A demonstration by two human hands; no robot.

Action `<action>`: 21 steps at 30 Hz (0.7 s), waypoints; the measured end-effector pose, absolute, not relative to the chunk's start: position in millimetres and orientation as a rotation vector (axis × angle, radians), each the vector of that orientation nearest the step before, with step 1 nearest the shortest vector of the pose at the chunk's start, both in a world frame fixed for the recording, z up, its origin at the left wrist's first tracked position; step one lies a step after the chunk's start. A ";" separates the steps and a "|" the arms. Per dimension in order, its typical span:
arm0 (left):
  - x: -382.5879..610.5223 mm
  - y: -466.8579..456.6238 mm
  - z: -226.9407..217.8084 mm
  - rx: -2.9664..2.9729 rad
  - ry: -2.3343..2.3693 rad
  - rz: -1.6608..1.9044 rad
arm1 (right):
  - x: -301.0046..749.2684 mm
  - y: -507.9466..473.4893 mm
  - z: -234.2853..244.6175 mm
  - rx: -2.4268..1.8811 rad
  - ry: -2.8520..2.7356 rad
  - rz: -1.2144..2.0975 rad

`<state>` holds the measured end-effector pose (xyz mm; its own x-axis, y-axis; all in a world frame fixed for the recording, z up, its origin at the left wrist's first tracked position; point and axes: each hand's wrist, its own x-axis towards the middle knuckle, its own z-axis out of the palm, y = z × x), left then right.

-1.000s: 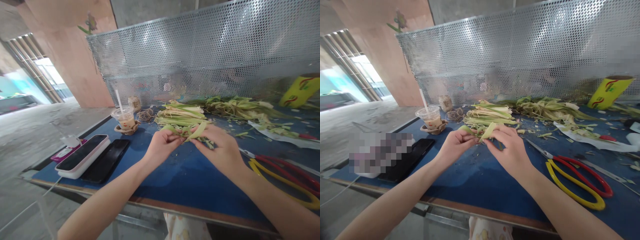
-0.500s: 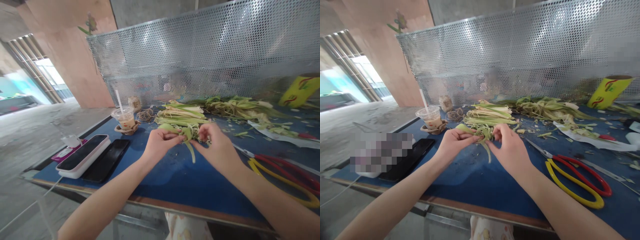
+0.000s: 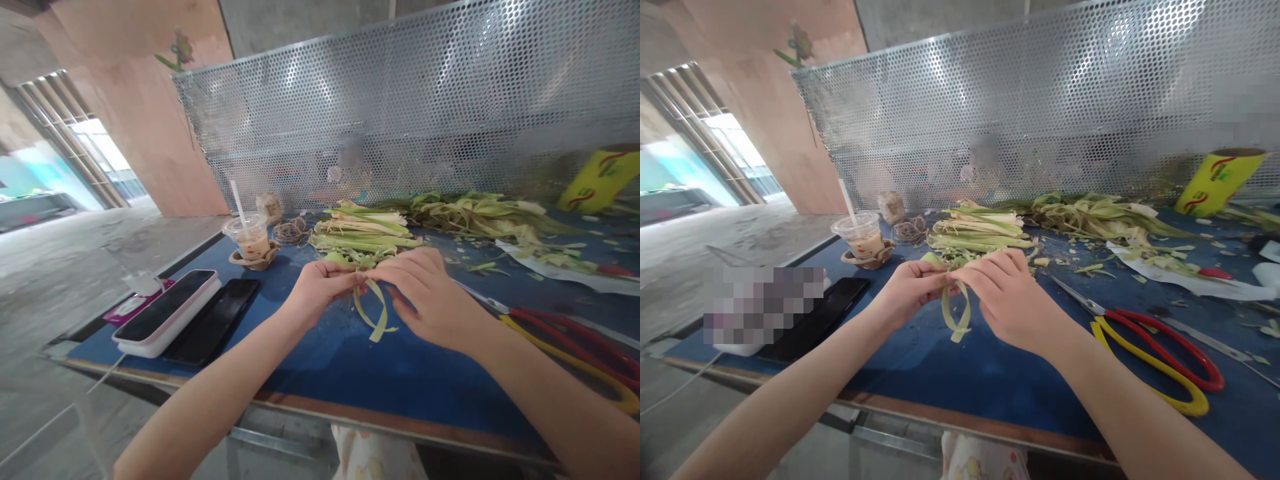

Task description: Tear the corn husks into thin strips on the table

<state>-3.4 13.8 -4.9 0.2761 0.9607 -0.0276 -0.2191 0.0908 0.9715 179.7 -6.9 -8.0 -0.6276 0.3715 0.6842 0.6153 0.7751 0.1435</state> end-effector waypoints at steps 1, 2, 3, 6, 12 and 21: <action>-3.2 13.6 -4.4 1.114 0.878 1.058 | 179.8 -7.0 -7.6 -0.748 -2.321 -0.424; -3.0 13.3 -3.9 1.111 0.883 1.051 | 179.7 -7.6 -7.1 -0.756 -2.330 -0.375; -2.7 12.9 -3.4 1.108 0.885 1.044 | 179.3 -8.8 -6.6 -0.753 -2.341 -0.342; -1.3 11.7 -2.6 1.102 0.887 1.034 | 177.4 -15.2 -5.8 -0.725 -2.355 -0.405; -0.5 11.1 -3.6 1.151 0.939 1.027 | 174.7 -23.0 -7.8 -0.638 -2.241 -0.706; 3.0 9.6 -2.8 1.122 0.956 1.008 | 165.8 -17.2 -16.9 -0.636 -2.352 -0.928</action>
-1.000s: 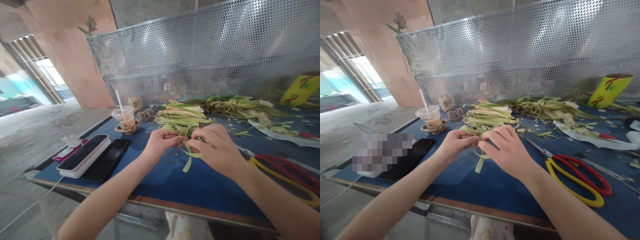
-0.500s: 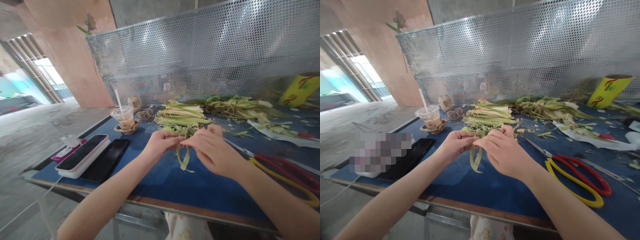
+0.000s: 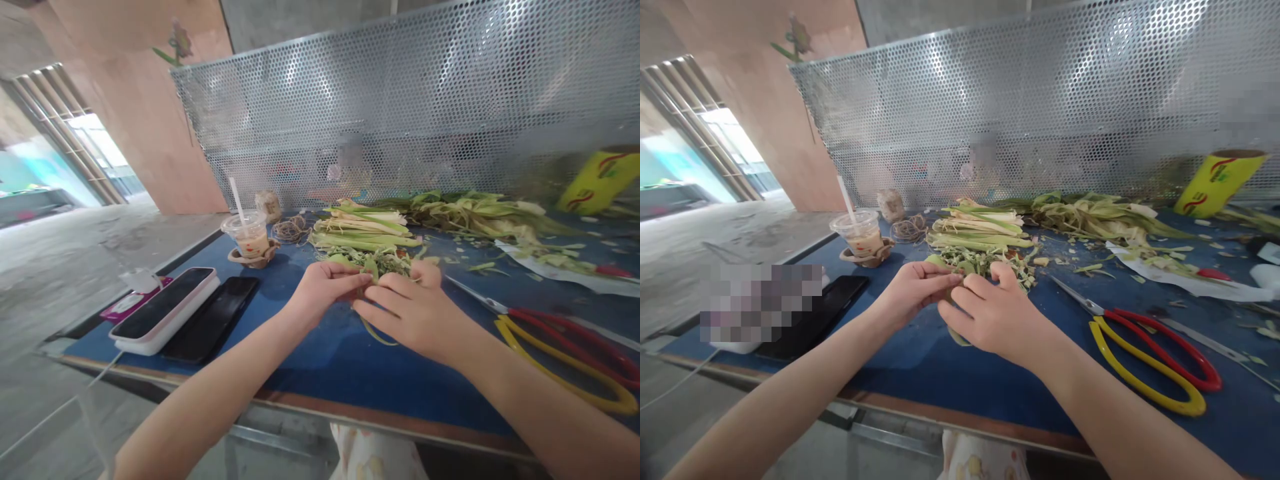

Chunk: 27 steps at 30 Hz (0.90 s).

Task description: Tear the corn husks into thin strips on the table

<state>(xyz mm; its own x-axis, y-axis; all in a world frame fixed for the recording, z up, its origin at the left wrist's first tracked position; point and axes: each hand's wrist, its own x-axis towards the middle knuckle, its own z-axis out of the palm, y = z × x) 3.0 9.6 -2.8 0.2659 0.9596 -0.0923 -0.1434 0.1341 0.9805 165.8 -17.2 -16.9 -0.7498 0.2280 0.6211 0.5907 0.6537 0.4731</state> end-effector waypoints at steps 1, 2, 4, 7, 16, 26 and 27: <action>3.3 9.6 -2.8 1.125 0.955 1.012 | 164.9 -17.3 -18.2 -0.644 -2.328 -0.868; 3.3 9.8 -2.9 1.131 0.951 1.021 | 164.3 -17.1 -19.3 -0.659 -2.305 -0.776; 2.8 10.3 -3.5 1.155 0.938 1.051 | 164.1 -16.1 -20.5 -0.693 -2.233 -0.549; 1.4 10.9 -4.7 1.217 0.893 1.090 | 164.0 -13.8 -18.8 -0.752 -2.027 -0.232; -0.6 9.0 -5.8 1.363 0.849 1.154 | 162.2 -4.5 -17.5 -1.014 -1.459 0.989; -4.9 14.0 -2.2 1.252 0.934 1.070 | 170.9 -6.1 -19.3 -0.899 -1.888 -0.228; -5.6 14.5 -1.2 1.216 0.922 1.049 | 173.8 -7.7 -15.9 -0.847 -2.000 -0.399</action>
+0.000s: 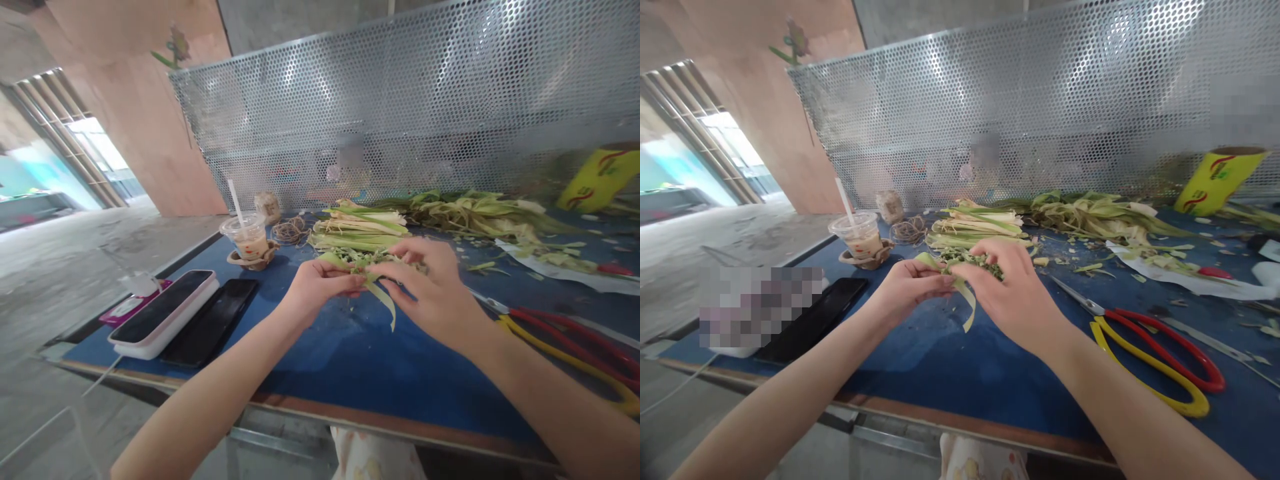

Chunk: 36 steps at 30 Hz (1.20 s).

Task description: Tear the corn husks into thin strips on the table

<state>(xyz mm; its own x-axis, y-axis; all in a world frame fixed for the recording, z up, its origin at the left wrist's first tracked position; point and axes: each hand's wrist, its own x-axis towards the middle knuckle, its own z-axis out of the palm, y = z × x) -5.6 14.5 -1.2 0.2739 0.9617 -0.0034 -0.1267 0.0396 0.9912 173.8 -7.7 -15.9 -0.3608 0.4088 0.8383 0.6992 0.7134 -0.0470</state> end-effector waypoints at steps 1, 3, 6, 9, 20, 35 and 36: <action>-6.1 14.6 -0.4 1.188 0.913 1.028 | 176.5 -9.0 -12.8 -0.799 -2.092 -0.507; -6.6 14.1 0.0 1.175 0.914 0.992 | 180.1 -10.4 -8.5 -0.727 -2.214 -0.551; -6.1 12.8 -2.0 1.268 0.952 0.983 | 180.5 -8.5 -7.4 -0.710 -2.237 -0.397; -5.3 12.0 -5.3 1.443 0.983 0.981 | 178.7 -4.0 -9.4 -0.698 -2.186 -0.259; -4.9 4.0 -3.4 1.670 0.918 0.774 | 172.4 -2.4 -12.6 -0.935 -2.115 0.198; -8.1 4.6 -2.0 1.826 0.972 0.769 | 178.6 -1.9 -5.9 -1.146 -1.997 0.488; -9.0 5.2 -2.7 1.836 0.989 0.770 | 181.3 -2.5 -3.1 -1.158 -1.996 0.465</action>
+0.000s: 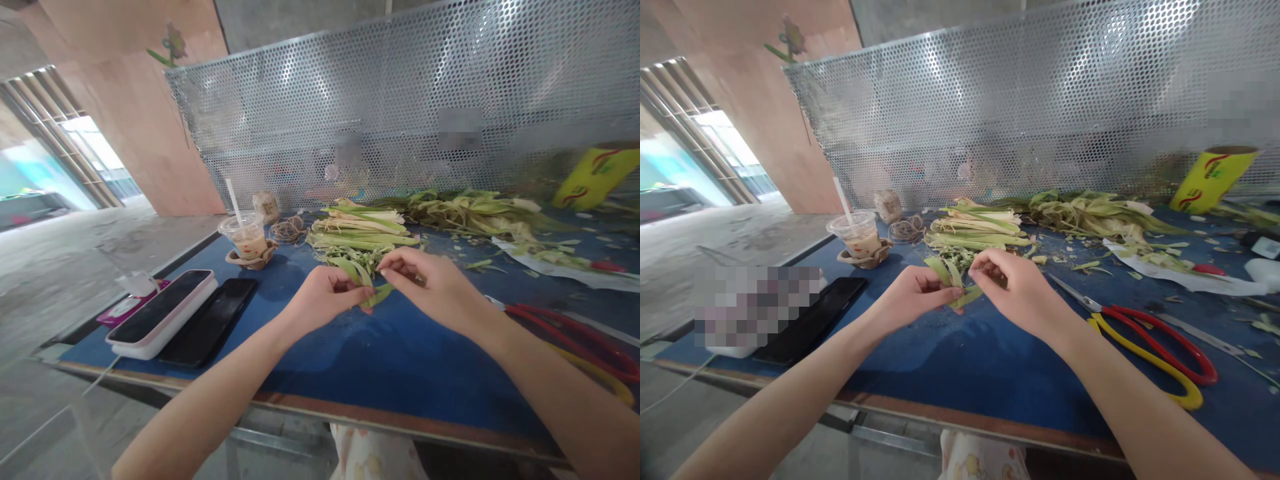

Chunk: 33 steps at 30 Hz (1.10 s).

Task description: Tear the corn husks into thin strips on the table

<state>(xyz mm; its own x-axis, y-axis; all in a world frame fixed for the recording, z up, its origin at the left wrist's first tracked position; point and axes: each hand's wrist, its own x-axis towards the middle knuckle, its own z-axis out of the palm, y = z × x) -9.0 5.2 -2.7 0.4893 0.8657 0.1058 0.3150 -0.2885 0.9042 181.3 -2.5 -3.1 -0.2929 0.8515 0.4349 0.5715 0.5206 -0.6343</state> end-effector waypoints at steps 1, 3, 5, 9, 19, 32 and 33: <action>-9.7 5.9 -3.8 1.844 1.001 0.767 | 184.1 -3.2 -0.5 -1.171 -1.998 0.452; -10.6 7.4 -6.3 1.851 1.006 0.768 | 189.1 -4.7 3.5 -1.201 -2.022 0.513; -10.3 8.5 -8.5 1.857 0.998 0.786 | 191.5 -5.7 5.6 -1.199 -2.018 0.692; -6.6 6.9 -8.2 1.881 1.000 0.768 | 187.9 -5.3 4.9 -1.072 -1.854 1.064; -4.4 2.4 -1.2 2.014 0.900 0.575 | 180.2 -4.6 -2.1 -1.018 -1.984 1.043; 1.3 -6.5 -3.9 2.167 0.951 0.487 | 170.9 -1.3 -11.5 -1.086 -1.969 0.946; 1.7 -6.7 -4.5 2.159 0.952 0.472 | 169.4 -1.6 -11.7 -1.074 -1.958 0.879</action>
